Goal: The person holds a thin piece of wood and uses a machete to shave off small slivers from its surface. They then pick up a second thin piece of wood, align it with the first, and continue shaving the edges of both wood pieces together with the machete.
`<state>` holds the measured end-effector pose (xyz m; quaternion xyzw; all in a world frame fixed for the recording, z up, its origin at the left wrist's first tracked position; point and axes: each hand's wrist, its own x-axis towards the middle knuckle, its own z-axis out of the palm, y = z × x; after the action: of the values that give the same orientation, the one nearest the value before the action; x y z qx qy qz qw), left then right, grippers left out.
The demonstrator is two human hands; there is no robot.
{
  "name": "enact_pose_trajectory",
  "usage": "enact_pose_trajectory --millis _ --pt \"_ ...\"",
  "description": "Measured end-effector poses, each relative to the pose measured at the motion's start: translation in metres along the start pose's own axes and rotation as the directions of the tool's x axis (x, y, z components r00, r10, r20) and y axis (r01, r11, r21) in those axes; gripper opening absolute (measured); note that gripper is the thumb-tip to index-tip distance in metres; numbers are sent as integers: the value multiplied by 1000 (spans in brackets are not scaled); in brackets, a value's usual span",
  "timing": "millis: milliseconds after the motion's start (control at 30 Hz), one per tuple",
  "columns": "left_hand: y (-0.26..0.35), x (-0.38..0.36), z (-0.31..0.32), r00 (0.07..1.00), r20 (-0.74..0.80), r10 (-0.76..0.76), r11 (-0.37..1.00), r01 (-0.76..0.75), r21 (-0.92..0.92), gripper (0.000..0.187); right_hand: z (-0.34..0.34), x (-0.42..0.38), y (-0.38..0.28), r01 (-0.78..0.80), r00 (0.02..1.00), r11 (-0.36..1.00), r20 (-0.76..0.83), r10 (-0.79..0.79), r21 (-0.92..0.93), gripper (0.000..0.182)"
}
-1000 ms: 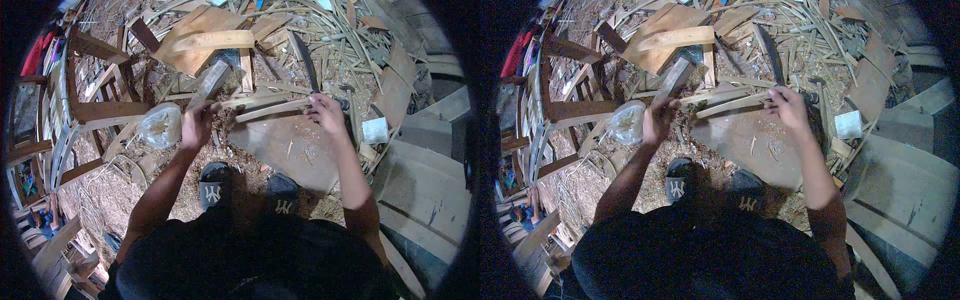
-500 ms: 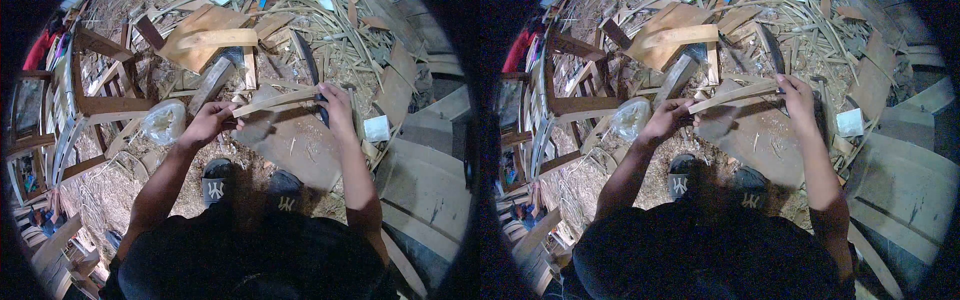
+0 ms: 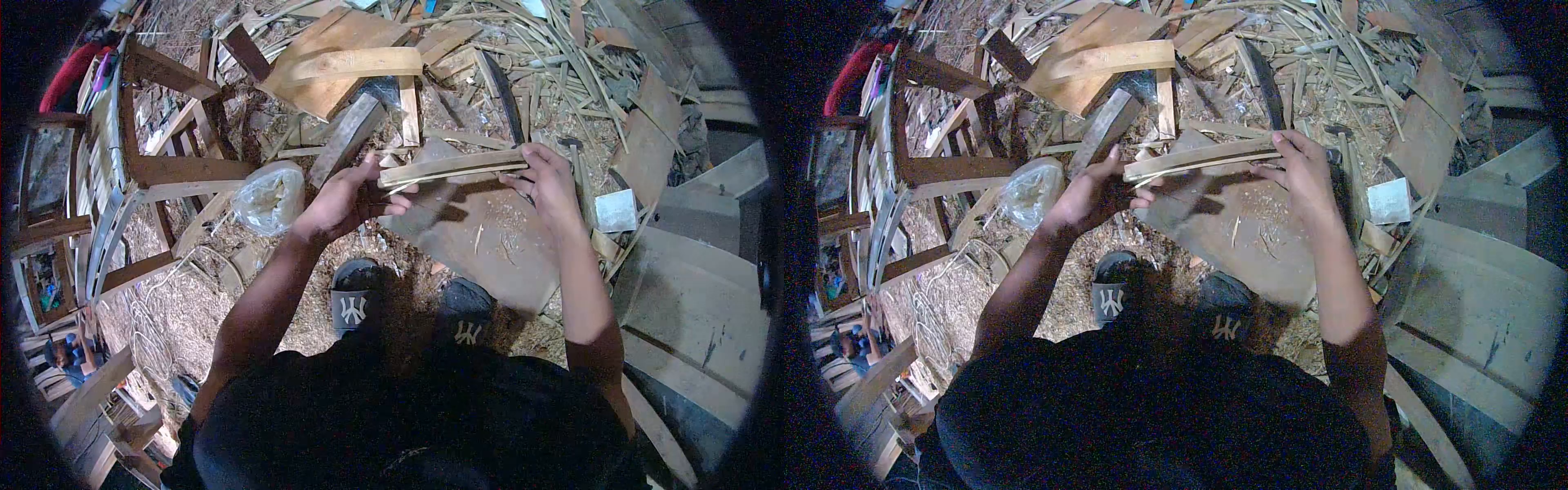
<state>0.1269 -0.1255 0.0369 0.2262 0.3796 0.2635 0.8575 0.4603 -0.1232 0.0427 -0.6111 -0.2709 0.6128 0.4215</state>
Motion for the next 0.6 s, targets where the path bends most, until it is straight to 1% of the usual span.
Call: enact_pose_trajectory --millis 33,67,133,167,233,333,433,467,500,533,600 --pt "2 0 2 1000 6 -27 998 27 -55 49 0 1 1 0 1000 1000 0 0 1 26" --pt "2 0 2 1000 6 -27 998 27 -55 49 -1 2 3 5 1000 1000 -4 -5 14 25" --pt "1 -1 3 999 -37 -15 999 17 51 48 1 0 2 10 1000 1000 -7 -10 28 25" --pt "-1 0 2 999 -38 -16 999 18 51 48 2 -3 0 9 1000 999 0 -9 32 22" --pt "-5 2 0 999 -35 13 991 -8 130 49 3 -4 -1 8 1000 999 7 -8 36 19" --pt "-5 2 2 998 -22 54 993 -52 102 44 3 -6 0 -19 1000 1000 5 19 12 20" --pt "-8 3 1 997 -35 74 994 -71 83 43 4 -9 0 -9 1000 999 -4 9 39 22" --pt "-8 3 2 997 -33 73 994 -70 83 43 1 -7 2 -32 999 996 14 31 82 25" --pt "-7 1 4 996 -73 60 995 -54 83 43 0 -6 3 -55 998 991 34 52 125 28" --pt "-6 0 5 992 -113 47 996 -38 83 42 -1 -6 3 -55 998 991 34 52 125 28" --pt "-8 2 2 993 -108 56 994 -45 98 41 -1 -6 4 -58 997 988 67 48 143 29"
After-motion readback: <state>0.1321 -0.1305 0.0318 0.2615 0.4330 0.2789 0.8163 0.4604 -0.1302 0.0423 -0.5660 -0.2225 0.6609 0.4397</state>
